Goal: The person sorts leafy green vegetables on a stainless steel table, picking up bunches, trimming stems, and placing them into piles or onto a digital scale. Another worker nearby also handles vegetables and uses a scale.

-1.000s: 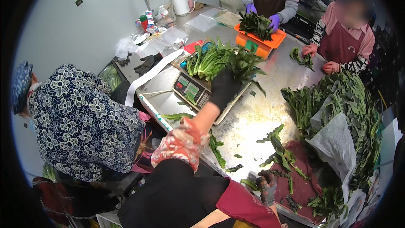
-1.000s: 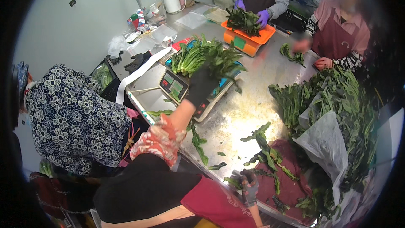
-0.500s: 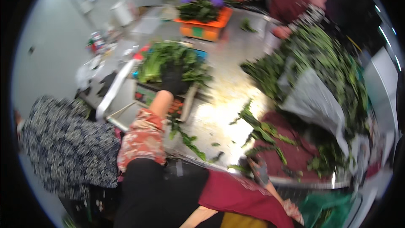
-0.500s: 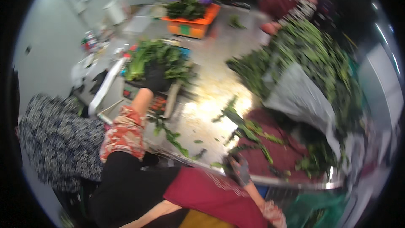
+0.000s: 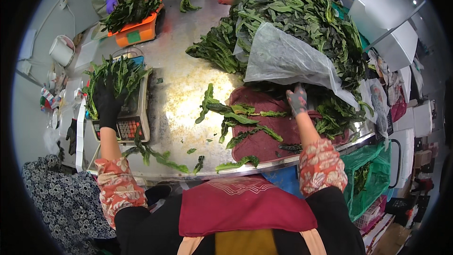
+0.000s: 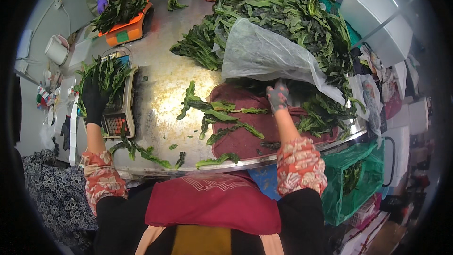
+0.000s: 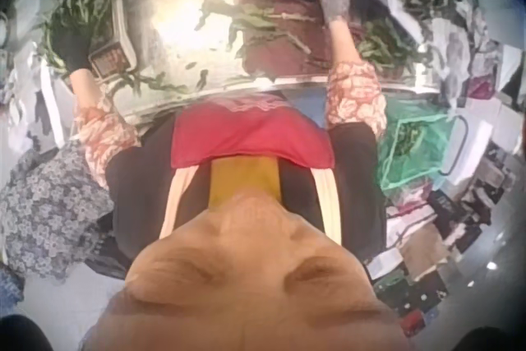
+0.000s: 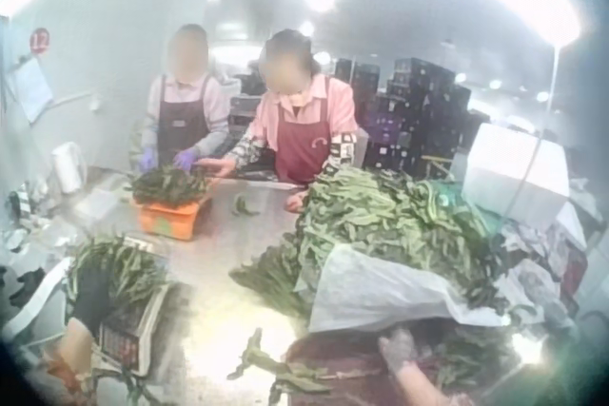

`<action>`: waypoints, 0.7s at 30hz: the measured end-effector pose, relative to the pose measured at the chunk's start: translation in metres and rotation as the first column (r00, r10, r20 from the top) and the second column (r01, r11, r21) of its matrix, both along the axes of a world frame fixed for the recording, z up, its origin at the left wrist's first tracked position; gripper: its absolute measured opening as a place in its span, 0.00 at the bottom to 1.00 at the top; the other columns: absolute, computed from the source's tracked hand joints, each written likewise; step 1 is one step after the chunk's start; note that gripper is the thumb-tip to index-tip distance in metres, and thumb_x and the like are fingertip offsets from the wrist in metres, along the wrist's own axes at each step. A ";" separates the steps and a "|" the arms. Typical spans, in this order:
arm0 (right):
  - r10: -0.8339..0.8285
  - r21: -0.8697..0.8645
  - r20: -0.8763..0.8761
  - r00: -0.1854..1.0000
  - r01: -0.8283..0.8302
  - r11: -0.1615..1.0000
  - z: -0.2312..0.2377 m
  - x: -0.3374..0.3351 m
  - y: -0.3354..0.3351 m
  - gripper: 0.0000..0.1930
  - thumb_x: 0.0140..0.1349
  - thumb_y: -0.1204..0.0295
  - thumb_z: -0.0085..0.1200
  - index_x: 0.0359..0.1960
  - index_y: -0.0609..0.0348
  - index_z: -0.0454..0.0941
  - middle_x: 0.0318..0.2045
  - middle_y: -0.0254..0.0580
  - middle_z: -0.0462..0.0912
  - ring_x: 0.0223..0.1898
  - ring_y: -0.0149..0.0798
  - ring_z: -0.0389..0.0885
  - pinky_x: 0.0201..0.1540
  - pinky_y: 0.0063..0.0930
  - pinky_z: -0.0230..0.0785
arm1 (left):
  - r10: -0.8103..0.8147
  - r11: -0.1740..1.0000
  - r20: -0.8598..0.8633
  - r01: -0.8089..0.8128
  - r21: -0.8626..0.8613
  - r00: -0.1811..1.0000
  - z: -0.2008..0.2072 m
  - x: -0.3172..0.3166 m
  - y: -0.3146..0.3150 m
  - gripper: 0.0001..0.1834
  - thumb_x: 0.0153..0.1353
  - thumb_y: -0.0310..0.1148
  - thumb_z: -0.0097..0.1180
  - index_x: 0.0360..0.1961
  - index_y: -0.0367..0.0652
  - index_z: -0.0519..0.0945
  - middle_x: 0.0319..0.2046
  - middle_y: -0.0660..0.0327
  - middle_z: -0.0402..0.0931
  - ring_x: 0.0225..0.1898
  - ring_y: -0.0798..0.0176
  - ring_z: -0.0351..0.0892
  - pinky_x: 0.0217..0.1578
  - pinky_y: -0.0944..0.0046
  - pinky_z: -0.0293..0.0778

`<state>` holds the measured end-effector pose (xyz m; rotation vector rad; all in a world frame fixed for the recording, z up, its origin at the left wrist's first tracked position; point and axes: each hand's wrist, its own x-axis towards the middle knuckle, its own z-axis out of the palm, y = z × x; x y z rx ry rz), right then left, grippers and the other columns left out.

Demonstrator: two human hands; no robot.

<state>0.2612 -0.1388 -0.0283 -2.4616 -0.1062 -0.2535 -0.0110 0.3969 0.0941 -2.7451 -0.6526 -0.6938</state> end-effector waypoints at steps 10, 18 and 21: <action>0.109 -0.166 -0.342 0.933 -0.175 0.970 0.037 0.005 -0.001 0.19 0.48 0.58 0.53 0.30 0.64 0.77 0.30 0.57 0.78 0.33 0.54 0.77 0.36 0.39 0.69 | -0.416 0.771 0.346 0.528 -0.357 0.841 0.011 0.023 -0.164 0.26 0.52 0.32 0.57 0.53 0.40 0.68 0.51 0.51 0.67 0.55 0.49 0.64 0.54 0.56 0.60; 0.645 0.670 -0.305 0.701 -0.324 0.668 -0.005 -0.126 0.043 0.15 0.54 0.64 0.54 0.35 0.65 0.74 0.30 0.43 0.79 0.29 0.34 0.76 0.32 0.25 0.68 | -0.435 0.022 0.380 0.432 -0.902 0.816 -0.086 0.002 -0.274 0.23 0.55 0.37 0.56 0.52 0.41 0.69 0.45 0.52 0.73 0.48 0.58 0.72 0.48 0.64 0.67; 0.710 0.835 -0.319 0.628 -0.168 0.524 0.001 -0.167 0.044 0.21 0.56 0.65 0.53 0.47 0.65 0.65 0.41 0.42 0.74 0.43 0.34 0.74 0.38 0.20 0.71 | -0.599 -0.184 0.118 0.007 -0.983 0.792 -0.084 -0.008 -0.290 0.22 0.59 0.38 0.51 0.52 0.39 0.69 0.48 0.58 0.72 0.49 0.66 0.69 0.50 0.66 0.64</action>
